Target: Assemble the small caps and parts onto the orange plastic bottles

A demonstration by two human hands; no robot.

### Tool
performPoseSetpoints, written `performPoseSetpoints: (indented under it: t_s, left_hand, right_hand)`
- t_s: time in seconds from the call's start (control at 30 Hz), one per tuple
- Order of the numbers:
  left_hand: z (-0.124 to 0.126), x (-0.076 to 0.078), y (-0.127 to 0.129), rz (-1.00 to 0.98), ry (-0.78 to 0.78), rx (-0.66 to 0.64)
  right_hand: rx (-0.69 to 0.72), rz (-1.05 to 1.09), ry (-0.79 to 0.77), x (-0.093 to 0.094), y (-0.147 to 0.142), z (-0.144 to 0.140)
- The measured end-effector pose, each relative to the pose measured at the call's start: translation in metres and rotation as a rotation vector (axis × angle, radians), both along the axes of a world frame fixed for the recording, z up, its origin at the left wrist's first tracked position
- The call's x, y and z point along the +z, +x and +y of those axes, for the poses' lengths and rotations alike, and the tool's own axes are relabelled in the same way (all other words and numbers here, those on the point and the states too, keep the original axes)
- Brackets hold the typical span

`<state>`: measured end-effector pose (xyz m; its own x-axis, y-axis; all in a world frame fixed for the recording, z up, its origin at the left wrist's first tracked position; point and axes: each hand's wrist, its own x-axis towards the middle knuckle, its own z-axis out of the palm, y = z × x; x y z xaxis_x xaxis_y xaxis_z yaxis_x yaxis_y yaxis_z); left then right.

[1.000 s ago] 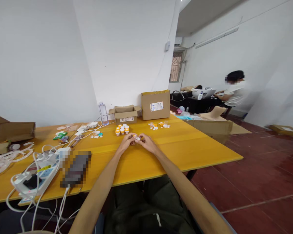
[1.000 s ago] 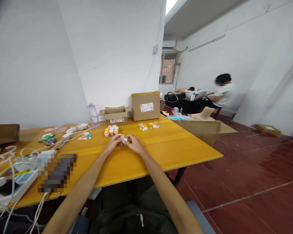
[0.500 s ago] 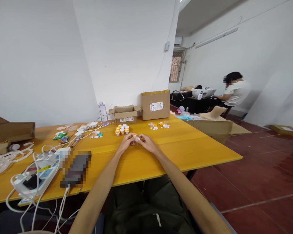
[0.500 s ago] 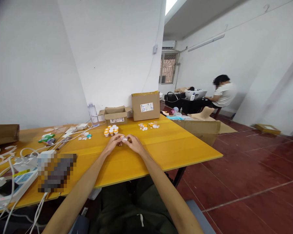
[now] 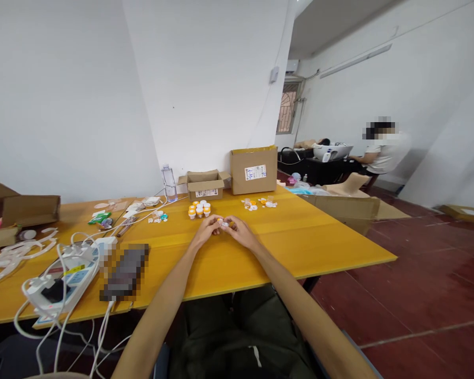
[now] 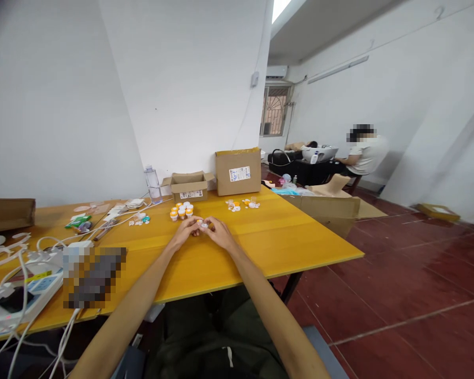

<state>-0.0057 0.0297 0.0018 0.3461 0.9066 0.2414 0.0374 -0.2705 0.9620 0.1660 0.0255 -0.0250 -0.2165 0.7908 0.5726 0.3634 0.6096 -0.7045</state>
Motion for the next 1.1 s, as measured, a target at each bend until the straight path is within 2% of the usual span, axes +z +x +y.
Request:
performPoseSetpoints:
  t_s: [0.27,0.47,0.9,1.1]
  left_hand:
    - [0.000,-0.001,0.002,-0.044,-0.051,0.064]
    - [0.001,-0.001,0.002,0.000,-0.035,0.064]
    - [0.007,-0.008,0.001,0.021,0.006,0.022]
    - [0.007,-0.009,0.003,-0.019,-0.009,0.062]
  right_hand:
    - [-0.051,-0.074,0.055,0.000,0.004,0.000]
    - [-0.071,-0.105,0.048,0.001,0.004,0.000]
    - [-0.100,-0.159,-0.027,0.008,0.003,-0.006]
    - [-0.128,-0.219,-0.040,0.012,0.002,-0.015]
